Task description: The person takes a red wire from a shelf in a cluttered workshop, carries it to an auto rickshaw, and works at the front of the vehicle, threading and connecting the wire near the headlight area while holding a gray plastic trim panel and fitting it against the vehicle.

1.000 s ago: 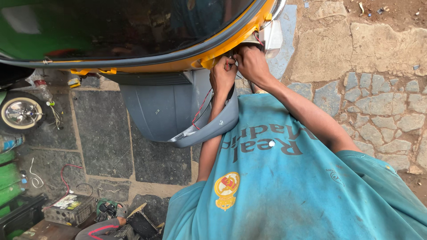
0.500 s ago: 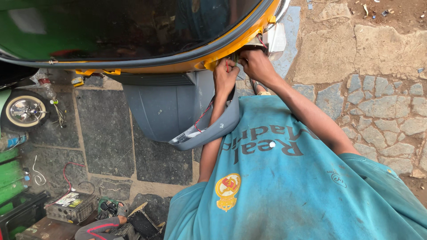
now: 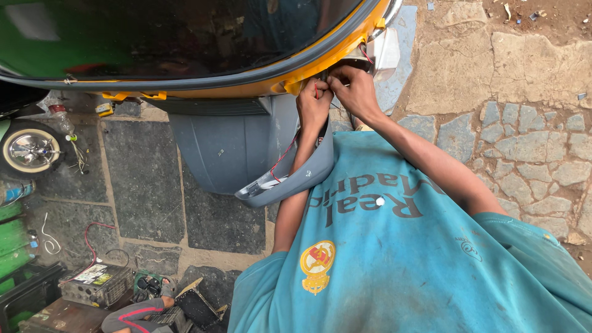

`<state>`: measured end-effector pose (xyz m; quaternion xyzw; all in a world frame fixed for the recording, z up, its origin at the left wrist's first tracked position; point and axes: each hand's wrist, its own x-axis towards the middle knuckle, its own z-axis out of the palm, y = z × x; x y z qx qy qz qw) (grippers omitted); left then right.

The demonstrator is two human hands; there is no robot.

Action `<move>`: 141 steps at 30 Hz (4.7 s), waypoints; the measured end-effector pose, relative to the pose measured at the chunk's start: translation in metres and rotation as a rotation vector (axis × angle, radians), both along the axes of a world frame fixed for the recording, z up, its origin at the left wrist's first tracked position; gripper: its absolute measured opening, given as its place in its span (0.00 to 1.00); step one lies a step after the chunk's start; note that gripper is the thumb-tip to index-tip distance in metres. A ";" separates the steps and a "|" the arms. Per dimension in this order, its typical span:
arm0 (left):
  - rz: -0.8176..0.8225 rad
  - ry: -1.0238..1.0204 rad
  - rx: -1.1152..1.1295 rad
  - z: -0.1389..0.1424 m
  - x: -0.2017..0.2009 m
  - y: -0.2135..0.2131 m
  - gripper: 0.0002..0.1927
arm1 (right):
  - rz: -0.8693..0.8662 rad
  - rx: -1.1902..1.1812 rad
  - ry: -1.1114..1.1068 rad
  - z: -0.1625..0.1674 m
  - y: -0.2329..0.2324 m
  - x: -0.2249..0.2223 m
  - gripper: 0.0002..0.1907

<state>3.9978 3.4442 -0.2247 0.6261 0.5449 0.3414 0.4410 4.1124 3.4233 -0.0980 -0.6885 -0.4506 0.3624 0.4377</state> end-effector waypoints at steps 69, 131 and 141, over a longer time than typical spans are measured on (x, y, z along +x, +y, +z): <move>0.113 0.304 -0.012 -0.010 -0.009 -0.008 0.09 | 0.028 -0.242 0.223 -0.018 -0.012 0.016 0.09; -0.725 0.157 0.311 0.012 0.004 -0.010 0.20 | 0.122 -0.088 -0.226 -0.031 -0.081 0.041 0.11; -0.685 0.076 0.312 0.020 0.013 -0.003 0.09 | 0.061 0.100 -0.356 -0.038 -0.087 0.054 0.08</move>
